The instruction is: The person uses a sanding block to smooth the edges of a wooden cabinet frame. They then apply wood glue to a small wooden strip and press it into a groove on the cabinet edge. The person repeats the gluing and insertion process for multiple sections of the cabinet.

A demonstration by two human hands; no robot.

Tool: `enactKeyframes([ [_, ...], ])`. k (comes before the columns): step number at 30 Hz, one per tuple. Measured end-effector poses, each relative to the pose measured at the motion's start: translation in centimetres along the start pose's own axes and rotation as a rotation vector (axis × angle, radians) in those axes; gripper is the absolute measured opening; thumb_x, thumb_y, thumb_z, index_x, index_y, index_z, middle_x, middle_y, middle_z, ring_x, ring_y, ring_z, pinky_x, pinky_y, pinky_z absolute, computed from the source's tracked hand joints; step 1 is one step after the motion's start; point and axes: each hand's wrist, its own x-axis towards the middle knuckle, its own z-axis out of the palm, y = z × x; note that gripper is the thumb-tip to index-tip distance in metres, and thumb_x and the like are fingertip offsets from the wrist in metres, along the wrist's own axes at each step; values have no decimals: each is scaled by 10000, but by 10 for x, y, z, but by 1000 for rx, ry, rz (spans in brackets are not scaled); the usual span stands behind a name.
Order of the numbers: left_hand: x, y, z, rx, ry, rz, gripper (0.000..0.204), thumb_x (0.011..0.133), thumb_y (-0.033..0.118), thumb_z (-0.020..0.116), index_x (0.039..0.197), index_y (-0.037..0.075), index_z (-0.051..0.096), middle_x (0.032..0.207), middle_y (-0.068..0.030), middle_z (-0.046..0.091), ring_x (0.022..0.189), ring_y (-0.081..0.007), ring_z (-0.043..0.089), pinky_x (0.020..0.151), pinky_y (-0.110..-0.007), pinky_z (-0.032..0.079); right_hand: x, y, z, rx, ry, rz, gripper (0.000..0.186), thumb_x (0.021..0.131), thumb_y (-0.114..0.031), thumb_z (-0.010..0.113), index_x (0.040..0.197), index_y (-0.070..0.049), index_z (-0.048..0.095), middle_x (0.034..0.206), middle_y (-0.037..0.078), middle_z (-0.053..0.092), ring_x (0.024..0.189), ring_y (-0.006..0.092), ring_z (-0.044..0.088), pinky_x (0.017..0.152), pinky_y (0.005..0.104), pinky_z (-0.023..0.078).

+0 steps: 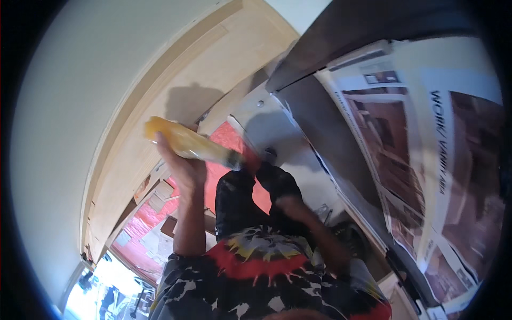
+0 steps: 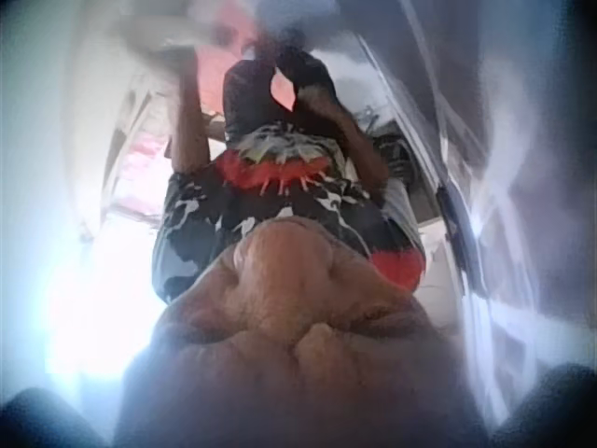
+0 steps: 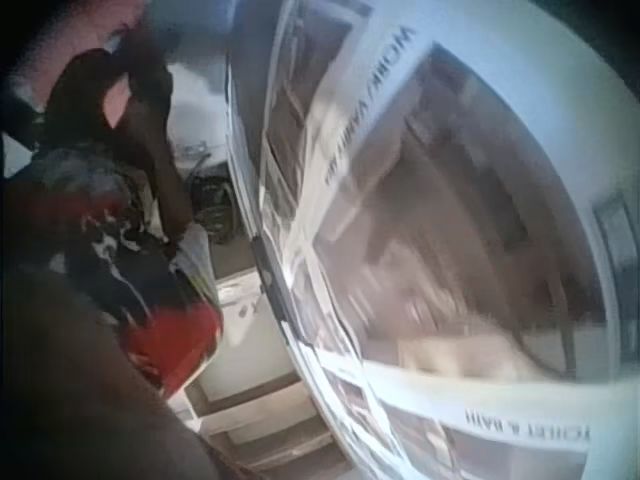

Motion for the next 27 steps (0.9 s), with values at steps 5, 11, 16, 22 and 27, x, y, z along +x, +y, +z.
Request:
enactKeyframes([
  [5, -66, -91, -33, -35, -204, -352, 551, 939, 579, 451, 1136, 65, 490, 914, -123, 600, 796, -236, 622, 735, -408, 529, 84, -119, -185, -198, 851, -388, 122, 823, -101, 677, 873, -5, 620, 830, 205, 608, 788, 378, 599, 711, 460, 473],
  [11, -4, -190, -64, -110, -112, -518, 537, 936, 573, 484, 1159, 84, 479, 1025, -115, 551, 929, -234, 572, 835, -416, 478, 181, -203, -246, -654, 993, -992, 407, 692, -92, 748, 1082, -99, 631, 1160, 72, 555, 1115, 298, 521, 993, 445, 408],
  [16, 96, -211, -71, -115, -81, -359, 522, 917, 563, 536, 1158, 101, 494, 1000, -91, 567, 902, -218, 570, 832, -387, 474, 248, -183, -265, -738, 1312, -1337, 357, 731, -130, 737, 1072, -70, 648, 1093, 74, 622, 1085, 277, 568, 950, 423, 446],
  [22, 166, -233, -86, -164, -115, -109, 421, 942, 511, 536, 1079, 113, 545, 943, -41, 614, 862, -177, 618, 766, -370, 518, 297, -173, -283, -843, 1520, -1792, 303, 757, -88, 716, 1047, -10, 668, 947, 109, 666, 898, 256, 644, 821, 362, 510],
  [27, 184, -240, -96, -201, -316, -88, 393, 973, 466, 502, 1118, 103, 535, 999, -55, 623, 922, -186, 642, 731, -345, 581, 300, -174, -282, -821, 1590, -1876, 377, 691, -62, 769, 1048, -7, 661, 970, 132, 673, 912, 279, 652, 838, 379, 515],
])
